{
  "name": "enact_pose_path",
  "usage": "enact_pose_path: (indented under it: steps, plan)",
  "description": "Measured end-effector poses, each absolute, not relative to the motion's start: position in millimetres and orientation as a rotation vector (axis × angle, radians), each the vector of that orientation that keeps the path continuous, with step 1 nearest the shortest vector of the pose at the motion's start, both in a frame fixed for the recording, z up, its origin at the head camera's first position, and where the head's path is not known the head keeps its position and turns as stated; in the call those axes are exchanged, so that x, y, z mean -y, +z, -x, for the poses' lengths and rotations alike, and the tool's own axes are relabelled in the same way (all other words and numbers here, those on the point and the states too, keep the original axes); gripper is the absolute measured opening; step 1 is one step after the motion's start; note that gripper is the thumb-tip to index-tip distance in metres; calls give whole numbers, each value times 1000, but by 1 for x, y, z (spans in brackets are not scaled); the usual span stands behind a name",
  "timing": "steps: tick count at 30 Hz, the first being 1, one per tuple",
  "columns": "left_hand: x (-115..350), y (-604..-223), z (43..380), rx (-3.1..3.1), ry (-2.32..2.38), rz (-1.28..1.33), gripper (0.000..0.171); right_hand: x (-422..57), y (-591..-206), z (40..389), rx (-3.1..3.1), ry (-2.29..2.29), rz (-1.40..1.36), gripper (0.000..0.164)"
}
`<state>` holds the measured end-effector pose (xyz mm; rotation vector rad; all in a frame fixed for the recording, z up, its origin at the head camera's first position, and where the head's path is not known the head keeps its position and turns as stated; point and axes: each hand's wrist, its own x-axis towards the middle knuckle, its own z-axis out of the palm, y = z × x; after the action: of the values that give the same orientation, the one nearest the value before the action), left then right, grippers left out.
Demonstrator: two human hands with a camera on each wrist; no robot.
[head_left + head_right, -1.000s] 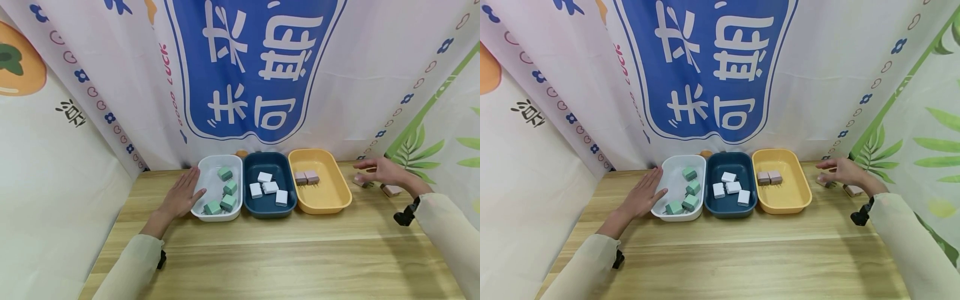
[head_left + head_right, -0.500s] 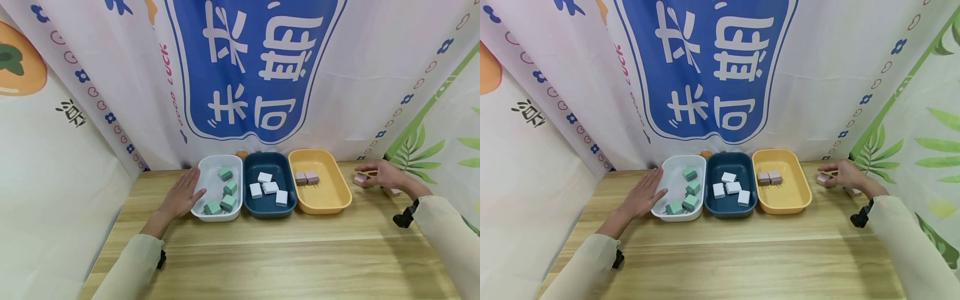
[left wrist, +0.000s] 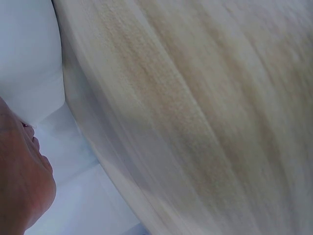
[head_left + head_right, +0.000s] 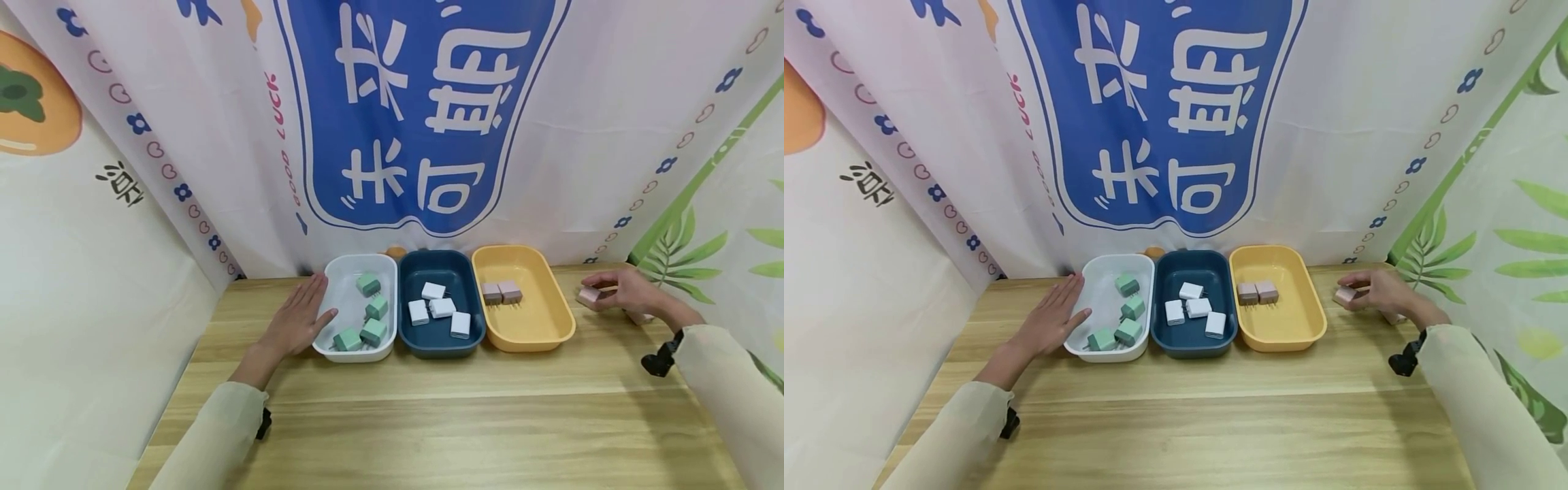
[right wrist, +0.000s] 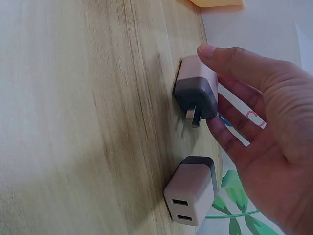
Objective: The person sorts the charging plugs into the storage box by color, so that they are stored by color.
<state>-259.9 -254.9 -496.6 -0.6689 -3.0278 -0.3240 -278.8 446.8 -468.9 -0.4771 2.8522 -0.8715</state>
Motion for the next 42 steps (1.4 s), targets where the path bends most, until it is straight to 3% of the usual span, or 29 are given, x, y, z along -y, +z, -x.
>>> enact_pose_path:
  steps: [42]
  plan:
    - [253,-494,259,3068,-294,659,83,-447,-481,273,-2858,-741,440,52]
